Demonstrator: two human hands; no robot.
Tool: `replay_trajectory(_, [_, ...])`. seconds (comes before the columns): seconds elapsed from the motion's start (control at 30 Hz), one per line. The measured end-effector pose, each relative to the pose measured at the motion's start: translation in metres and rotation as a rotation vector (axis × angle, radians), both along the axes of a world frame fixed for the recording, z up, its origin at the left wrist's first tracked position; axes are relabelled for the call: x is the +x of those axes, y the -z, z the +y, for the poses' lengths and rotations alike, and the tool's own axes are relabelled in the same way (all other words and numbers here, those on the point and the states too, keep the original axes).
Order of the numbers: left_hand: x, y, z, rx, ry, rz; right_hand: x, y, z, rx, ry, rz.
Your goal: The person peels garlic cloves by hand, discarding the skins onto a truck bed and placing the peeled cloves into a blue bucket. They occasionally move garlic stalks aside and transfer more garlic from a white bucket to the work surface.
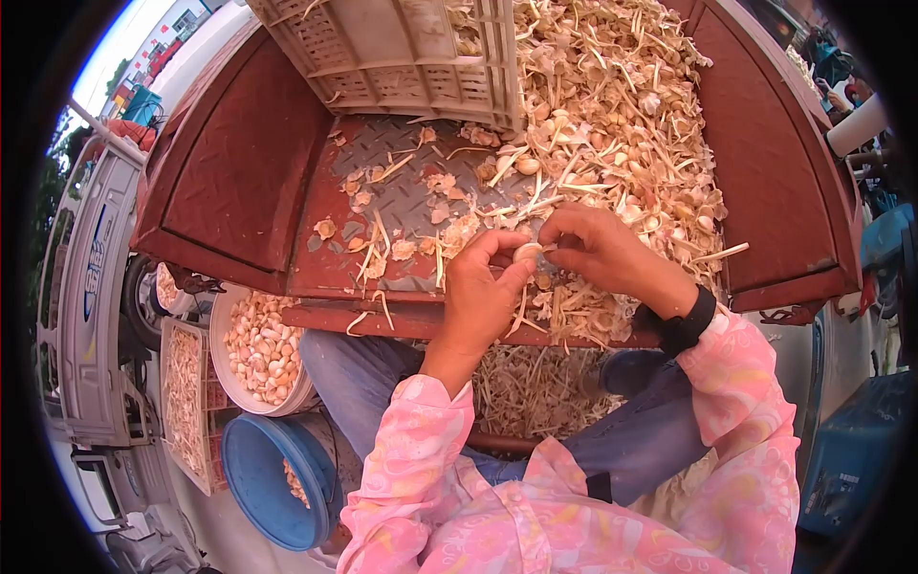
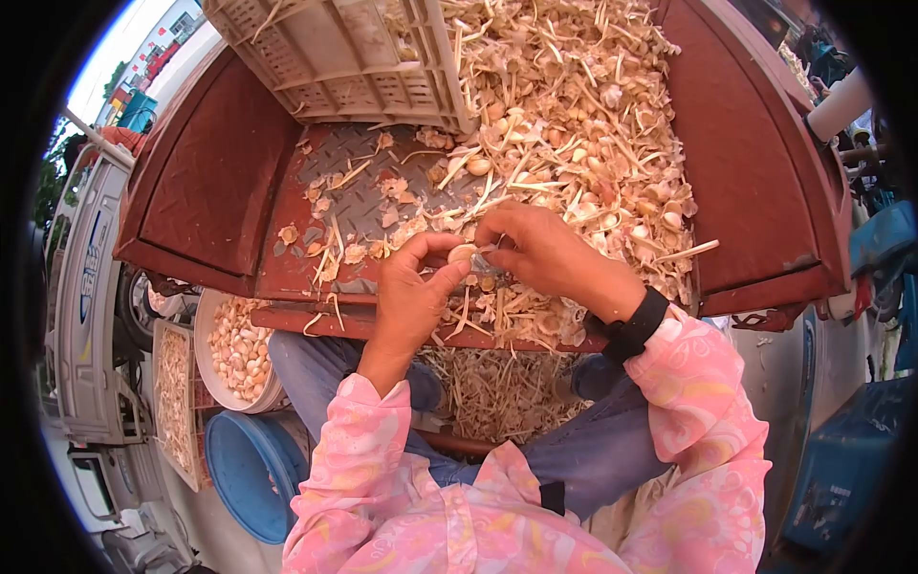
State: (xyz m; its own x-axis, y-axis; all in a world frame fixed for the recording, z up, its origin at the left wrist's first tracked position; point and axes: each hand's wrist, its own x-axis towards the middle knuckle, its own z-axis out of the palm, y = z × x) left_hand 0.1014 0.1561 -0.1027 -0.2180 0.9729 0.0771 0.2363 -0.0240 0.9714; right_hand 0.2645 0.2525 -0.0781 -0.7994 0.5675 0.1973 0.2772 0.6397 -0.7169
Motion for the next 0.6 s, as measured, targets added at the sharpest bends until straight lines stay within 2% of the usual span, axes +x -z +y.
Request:
replay_trajectory(0.03, [0.0, -0.002, -0.005, -0.004, 0.013, -0.238, 0.001, -0.003, -0.004, -0.12, 0.004, 0.06])
replay_trajectory(0.1, [0.001, -0.004, -0.011, 0.044, 0.047, -0.471, 0.001, -0.006, -0.011, -0.363, 0.014, 0.178])
replay_trajectory(0.23, [0.005, -0.005, -0.019, -0.02, 0.077, -0.951, 0.001, -0.006, -0.018, -0.426, -0.046, 0.299])
replay_trajectory(0.4, [0.013, -0.007, -0.025, -0.069, 0.012, -1.195, -0.001, -0.012, -0.023, -0.337, -0.021, 0.328])
replay_trajectory(0.43, [0.013, -0.008, -0.026, -0.082, 0.001, -1.232, -0.001, -0.008, -0.019, -0.395, 0.038, 0.33])
replay_trajectory(0.5, [0.011, -0.022, -0.039, -0.022, 0.226, -1.344, 0.005, 0.004, -0.006, -0.514, 0.162, 0.335])
replay_trajectory(0.57, [0.015, -0.054, -0.062, -0.024, 0.503, -1.395, 0.014, 0.005, 0.01, -0.304, 0.367, 0.165])
replay_trajectory(0.6, [0.019, -0.079, -0.077, -0.057, 0.659, -1.392, 0.016, 0.005, 0.017, -0.149, 0.389, 0.129])
